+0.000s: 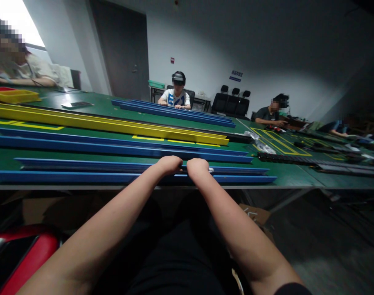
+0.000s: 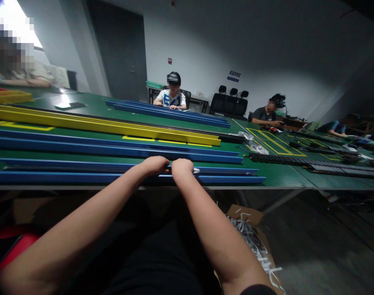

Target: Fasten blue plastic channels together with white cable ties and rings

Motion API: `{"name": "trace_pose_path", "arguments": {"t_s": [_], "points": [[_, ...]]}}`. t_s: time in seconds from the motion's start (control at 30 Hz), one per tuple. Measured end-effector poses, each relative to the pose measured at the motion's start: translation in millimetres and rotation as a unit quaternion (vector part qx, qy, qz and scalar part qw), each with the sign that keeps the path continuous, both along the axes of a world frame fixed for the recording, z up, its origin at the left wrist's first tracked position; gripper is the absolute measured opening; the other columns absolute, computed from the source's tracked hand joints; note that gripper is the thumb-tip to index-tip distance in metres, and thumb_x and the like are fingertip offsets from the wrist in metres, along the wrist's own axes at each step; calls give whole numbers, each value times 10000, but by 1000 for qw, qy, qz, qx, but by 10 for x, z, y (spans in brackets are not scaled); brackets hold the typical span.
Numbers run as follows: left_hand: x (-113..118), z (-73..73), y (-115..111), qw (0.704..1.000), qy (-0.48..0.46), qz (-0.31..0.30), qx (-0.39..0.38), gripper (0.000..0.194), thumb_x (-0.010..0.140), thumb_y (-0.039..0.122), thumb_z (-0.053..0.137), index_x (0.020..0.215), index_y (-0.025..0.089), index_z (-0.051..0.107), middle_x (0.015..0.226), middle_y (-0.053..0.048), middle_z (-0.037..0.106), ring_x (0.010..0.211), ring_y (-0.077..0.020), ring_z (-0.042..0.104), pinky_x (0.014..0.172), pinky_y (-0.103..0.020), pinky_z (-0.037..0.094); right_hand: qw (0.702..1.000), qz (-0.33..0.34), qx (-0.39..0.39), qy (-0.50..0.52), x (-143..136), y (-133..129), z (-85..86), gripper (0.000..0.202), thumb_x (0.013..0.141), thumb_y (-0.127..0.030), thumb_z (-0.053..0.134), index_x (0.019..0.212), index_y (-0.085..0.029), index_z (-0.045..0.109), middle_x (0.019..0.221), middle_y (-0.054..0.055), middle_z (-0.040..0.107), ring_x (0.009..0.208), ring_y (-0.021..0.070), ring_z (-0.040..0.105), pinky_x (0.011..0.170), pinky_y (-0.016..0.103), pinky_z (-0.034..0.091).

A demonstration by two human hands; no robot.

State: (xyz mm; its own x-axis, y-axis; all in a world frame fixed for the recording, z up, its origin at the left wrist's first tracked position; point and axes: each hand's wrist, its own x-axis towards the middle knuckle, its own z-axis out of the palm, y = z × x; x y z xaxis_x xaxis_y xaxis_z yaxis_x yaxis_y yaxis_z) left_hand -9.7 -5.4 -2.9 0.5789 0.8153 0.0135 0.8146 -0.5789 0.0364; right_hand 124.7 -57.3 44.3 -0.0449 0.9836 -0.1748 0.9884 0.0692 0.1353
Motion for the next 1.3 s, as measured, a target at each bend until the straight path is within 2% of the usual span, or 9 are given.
{"name": "trace_pose_path", "arguments": {"t_s": [0.23,0.3,0.4,0.47,0.57,0.63,0.9,1.13,1.3], "points": [[-7,11,-8,1000,-7,-22,14,266,754,465,593,845,234,690,880,-65,719,814,-219,650,642,-270,433,999,14,27,11,109,-36,-39,289,877,-200,520,1087,-140,711,1111,204,683,1021,263,663,848,367,511],[-67,10,1,1000,-9,-26,10,262,749,465,591,832,235,685,869,-63,715,796,-214,645,628,-267,420,999,24,32,15,172,-45,-44,301,877,-321,552,1081,-164,709,1102,183,690,1014,270,661,845,369,508],[-279,3,33,1000,-7,-6,-7,258,742,472,584,799,235,671,820,-52,704,735,-199,628,589,-262,390,997,67,33,28,264,-41,-27,413,842,-527,564,1089,-222,692,1087,129,699,1007,270,655,837,365,505],[-462,2,58,1000,-7,13,-17,264,741,477,578,805,236,666,801,-45,699,709,-191,616,571,-260,372,994,97,37,38,310,-26,-6,406,864,-549,515,1104,-263,673,1091,91,698,1014,251,647,841,353,499],[-665,15,70,998,-11,38,-39,288,737,492,571,849,246,673,818,-38,701,711,-190,615,572,-259,371,993,110,30,35,359,4,21,371,883,-514,501,1119,-276,659,1116,75,690,1031,237,637,848,338,492],[-710,28,61,997,-15,50,-50,311,729,497,574,893,256,682,862,-37,709,746,-197,624,595,-260,390,995,103,12,13,384,18,24,370,856,-496,556,1107,-249,669,1113,94,690,1022,252,641,835,343,497],[-660,35,31,996,-15,74,-56,399,718,529,574,997,267,686,944,-45,723,830,-212,648,654,-257,436,998,64,4,-22,347,17,-1,352,819,-427,643,1066,-186,716,1114,166,688,1029,298,649,846,383,502],[-671,6,49,997,-9,65,-47,404,724,539,553,992,267,684,955,-49,722,836,-216,642,678,-268,438,999,44,5,-26,211,37,29,298,842,-147,535,1073,-140,723,1124,205,679,1031,304,656,851,413,509],[-670,-13,64,997,-11,62,-47,392,726,542,554,982,276,687,958,-46,723,830,-220,644,665,-275,439,1000,21,-2,-23,138,63,30,332,812,-96,529,1080,-134,721,1140,216,669,1039,305,655,848,421,519]]}}
